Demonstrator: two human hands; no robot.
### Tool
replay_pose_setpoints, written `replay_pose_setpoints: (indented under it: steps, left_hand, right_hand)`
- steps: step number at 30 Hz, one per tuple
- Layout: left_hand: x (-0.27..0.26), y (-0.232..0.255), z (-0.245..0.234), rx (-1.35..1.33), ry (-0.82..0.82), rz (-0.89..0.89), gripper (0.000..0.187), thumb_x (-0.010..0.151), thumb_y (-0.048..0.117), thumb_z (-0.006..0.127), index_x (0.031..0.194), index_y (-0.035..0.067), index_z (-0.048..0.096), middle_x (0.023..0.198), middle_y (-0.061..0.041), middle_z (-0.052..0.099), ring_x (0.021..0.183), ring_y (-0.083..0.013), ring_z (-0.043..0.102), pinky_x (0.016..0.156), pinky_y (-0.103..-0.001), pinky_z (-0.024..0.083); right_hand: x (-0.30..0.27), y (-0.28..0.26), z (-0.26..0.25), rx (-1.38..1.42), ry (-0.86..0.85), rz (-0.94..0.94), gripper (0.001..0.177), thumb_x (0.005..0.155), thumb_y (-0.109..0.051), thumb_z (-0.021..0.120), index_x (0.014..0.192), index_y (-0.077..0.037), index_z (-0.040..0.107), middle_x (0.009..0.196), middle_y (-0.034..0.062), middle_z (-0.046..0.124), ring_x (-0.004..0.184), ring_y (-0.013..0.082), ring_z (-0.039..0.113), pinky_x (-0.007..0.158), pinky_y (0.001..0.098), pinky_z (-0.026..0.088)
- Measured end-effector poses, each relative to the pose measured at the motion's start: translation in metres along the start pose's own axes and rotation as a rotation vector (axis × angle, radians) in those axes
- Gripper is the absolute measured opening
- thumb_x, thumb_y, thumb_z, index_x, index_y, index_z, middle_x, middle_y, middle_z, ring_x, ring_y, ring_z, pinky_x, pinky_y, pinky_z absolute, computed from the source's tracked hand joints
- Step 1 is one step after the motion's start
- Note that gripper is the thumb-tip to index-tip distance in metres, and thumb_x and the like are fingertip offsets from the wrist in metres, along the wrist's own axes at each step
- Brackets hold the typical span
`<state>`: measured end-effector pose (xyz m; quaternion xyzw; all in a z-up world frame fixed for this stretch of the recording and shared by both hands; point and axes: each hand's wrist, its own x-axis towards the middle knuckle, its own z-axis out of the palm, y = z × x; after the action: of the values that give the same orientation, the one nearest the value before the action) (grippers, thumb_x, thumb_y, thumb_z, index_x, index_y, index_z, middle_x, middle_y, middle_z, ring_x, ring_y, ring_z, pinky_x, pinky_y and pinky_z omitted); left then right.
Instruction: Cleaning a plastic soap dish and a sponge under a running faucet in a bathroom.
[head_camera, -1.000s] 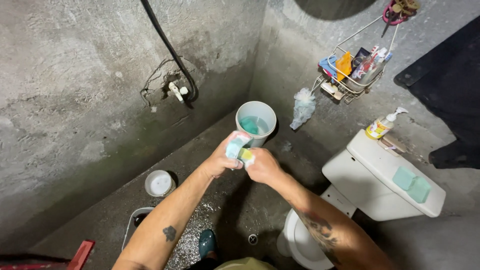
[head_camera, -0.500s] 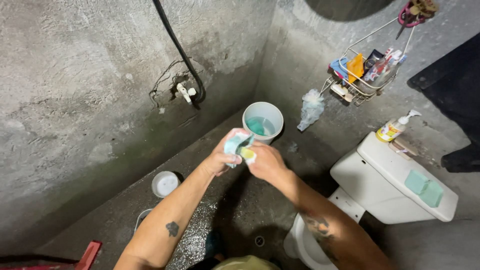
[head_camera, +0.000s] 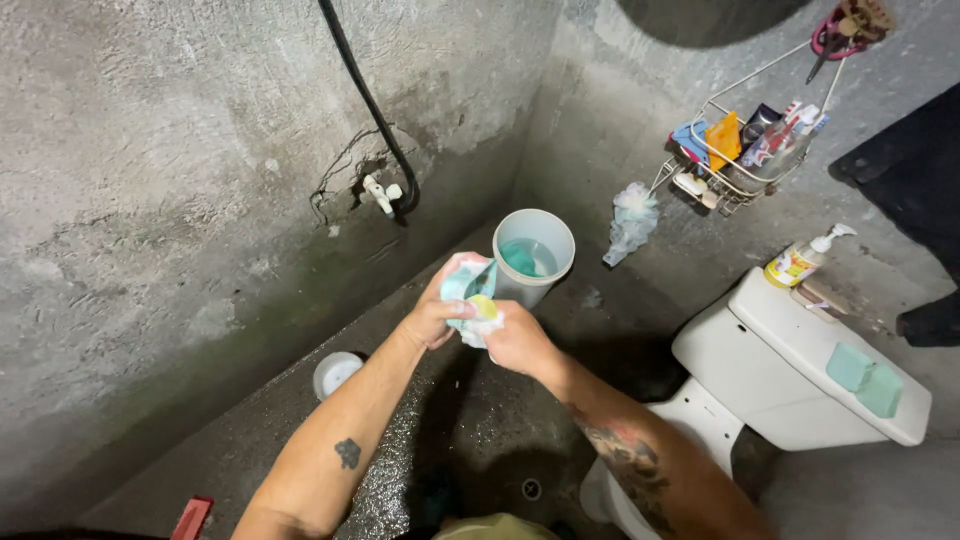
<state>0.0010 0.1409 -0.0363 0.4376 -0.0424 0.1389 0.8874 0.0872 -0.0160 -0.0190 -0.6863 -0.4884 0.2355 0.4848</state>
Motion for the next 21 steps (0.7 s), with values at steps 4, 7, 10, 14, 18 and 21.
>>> replay_pose_setpoints:
  steps: [4,7,10,14,18,21]
  left_hand:
    - [-0.002,0.003,-0.012,-0.034,0.043,-0.013,0.075,0.065,0.016,0.075,0.136,0.008,0.052,0.116,-0.009,0.059,0.107,-0.0215,0.061,0.095,-0.037,0.054]
    - [-0.004,0.005,-0.019,-0.065,0.021,-0.038,0.075,0.066,0.016,0.075,0.137,0.008,0.051,0.116,-0.01,0.059,0.108,-0.0224,0.061,0.097,-0.038,0.054]
    - [-0.006,0.004,-0.026,-0.084,-0.037,-0.023,0.076,0.068,0.015,0.075,0.139,0.007,0.049,0.117,-0.011,0.059,0.111,-0.0236,0.06,0.101,-0.038,0.052]
    - [-0.005,0.016,-0.025,-0.112,-0.005,-0.024,0.079,0.069,0.02,0.077,0.141,0.009,0.047,0.12,-0.01,0.058,0.115,-0.0233,0.059,0.103,-0.037,0.051]
    - [-0.003,0.026,-0.021,-0.169,0.081,-0.012,0.076,0.075,0.022,0.076,0.143,0.007,0.046,0.126,-0.014,0.059,0.118,-0.0256,0.06,0.103,-0.038,0.051]
    - [0.002,0.002,-0.047,-0.16,0.076,0.014,0.073,0.082,0.023,0.074,0.146,0.0,0.047,0.131,-0.017,0.058,0.12,-0.0272,0.059,0.1,-0.039,0.05]
  right_hand:
    - [0.005,0.005,0.016,0.346,-0.041,0.312,0.013,0.092,-0.007,0.062,0.099,-0.003,0.072,0.081,0.0063,0.071,0.066,0.0143,0.062,0.058,0.0303,0.048]
    - [0.008,0.014,0.016,0.73,-0.103,0.433,0.013,0.093,-0.008,0.062,0.098,-0.001,0.072,0.081,0.007,0.07,0.058,0.0119,0.057,0.05,0.0273,0.043]
    - [0.014,0.015,0.009,0.648,-0.177,0.364,0.016,0.093,-0.008,0.061,0.101,-0.001,0.073,0.082,0.009,0.07,0.059,0.0121,0.058,0.05,0.027,0.043]
    - [0.023,-0.025,0.007,-0.032,-0.135,-0.24,0.021,0.088,-0.004,0.065,0.108,-0.002,0.07,0.099,0.012,0.068,0.086,0.0231,0.066,0.074,0.0342,0.052]
    - [0.026,-0.076,0.012,-0.604,0.015,-0.476,0.027,0.069,-0.006,0.074,0.096,-0.006,0.071,0.099,0.0133,0.061,0.093,0.0332,0.063,0.077,0.045,0.051]
    - [0.032,-0.064,0.011,-0.689,0.046,-0.573,0.029,0.063,-0.007,0.075,0.091,-0.008,0.07,0.099,0.0108,0.06,0.098,0.0322,0.061,0.078,0.0469,0.05]
